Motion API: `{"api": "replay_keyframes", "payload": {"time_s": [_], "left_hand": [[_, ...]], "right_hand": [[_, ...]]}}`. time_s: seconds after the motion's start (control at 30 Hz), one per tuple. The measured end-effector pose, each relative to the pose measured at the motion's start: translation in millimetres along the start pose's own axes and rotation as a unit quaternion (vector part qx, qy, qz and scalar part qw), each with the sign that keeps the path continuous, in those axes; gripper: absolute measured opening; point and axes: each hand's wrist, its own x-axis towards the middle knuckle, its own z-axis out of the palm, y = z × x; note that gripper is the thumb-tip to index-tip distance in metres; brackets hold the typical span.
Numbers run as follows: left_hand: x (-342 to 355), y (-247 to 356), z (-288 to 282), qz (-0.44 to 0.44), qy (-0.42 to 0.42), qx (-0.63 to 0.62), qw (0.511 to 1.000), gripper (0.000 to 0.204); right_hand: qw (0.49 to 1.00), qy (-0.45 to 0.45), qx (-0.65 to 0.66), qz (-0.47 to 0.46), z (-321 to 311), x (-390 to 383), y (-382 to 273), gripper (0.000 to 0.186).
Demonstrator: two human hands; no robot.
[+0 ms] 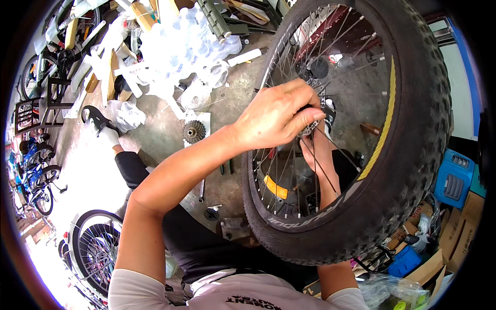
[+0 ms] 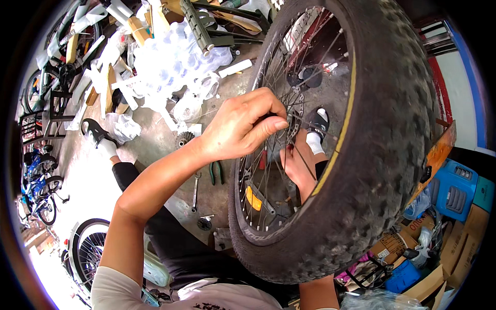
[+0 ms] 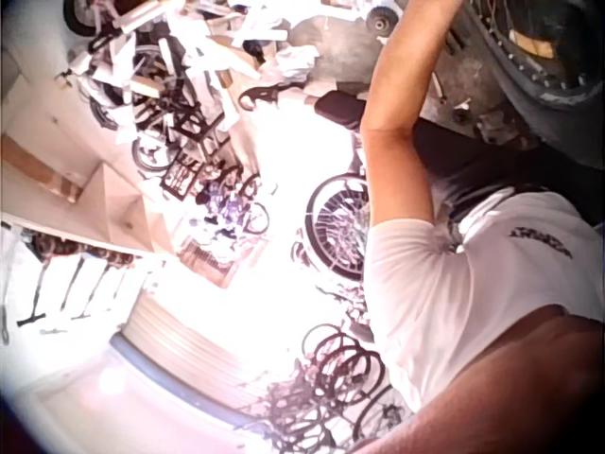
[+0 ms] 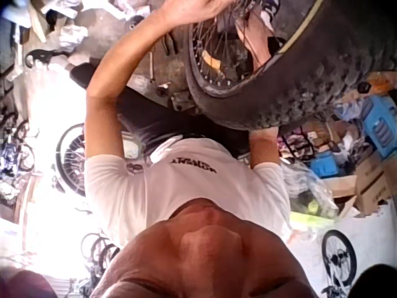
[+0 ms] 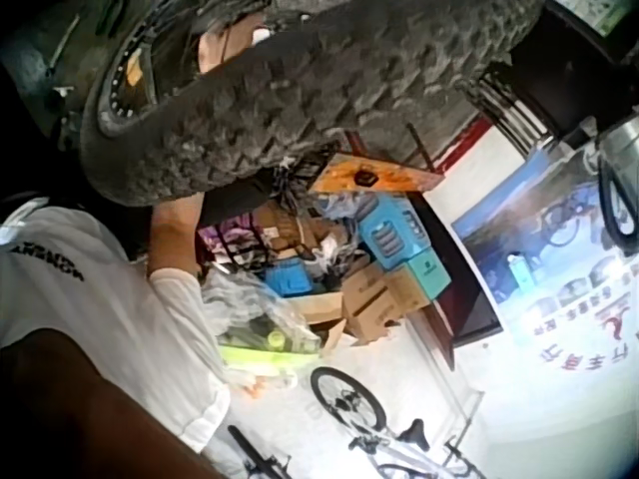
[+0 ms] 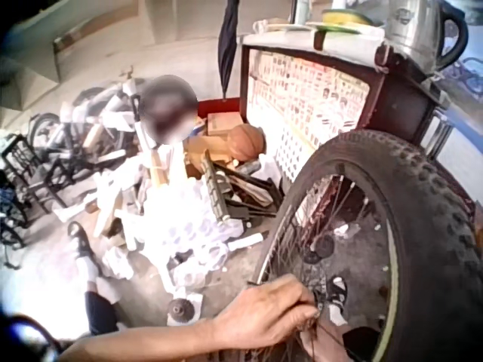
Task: The person works on a bicycle wheel, first handling a small metal component and then using a wrench to tighten or adjust the axle and hub area.
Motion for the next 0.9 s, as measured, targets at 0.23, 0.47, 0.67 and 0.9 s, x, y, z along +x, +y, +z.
{"api": "replay_keyframes", "payload": {"time_s": [0.23, 0.47, 0.67, 0.9], "left_hand": [[3, -2, -18, -0.057, -0.038, -0.075, 0.995, 0.025], [-6, -9, -15, -0.02, -0.038, -0.075, 0.996, 0.017], [-3, -7, -8, -0.049, -0.083, -0.084, 0.992, 0.017], [14, -8, -9, -0.072, -0.087, -0.094, 0.989, 0.016]], "right_hand": [[0.995, 0.0, -0.09, -0.035, 2, -7, -22, 0.036], [0.951, 0.087, -0.295, 0.018, 0, -11, -47, 0.062], [0.986, 0.081, -0.142, 0.027, -7, -6, -41, 0.052], [0.994, 0.064, -0.067, 0.049, -4, 0, -51, 0.045]]}}
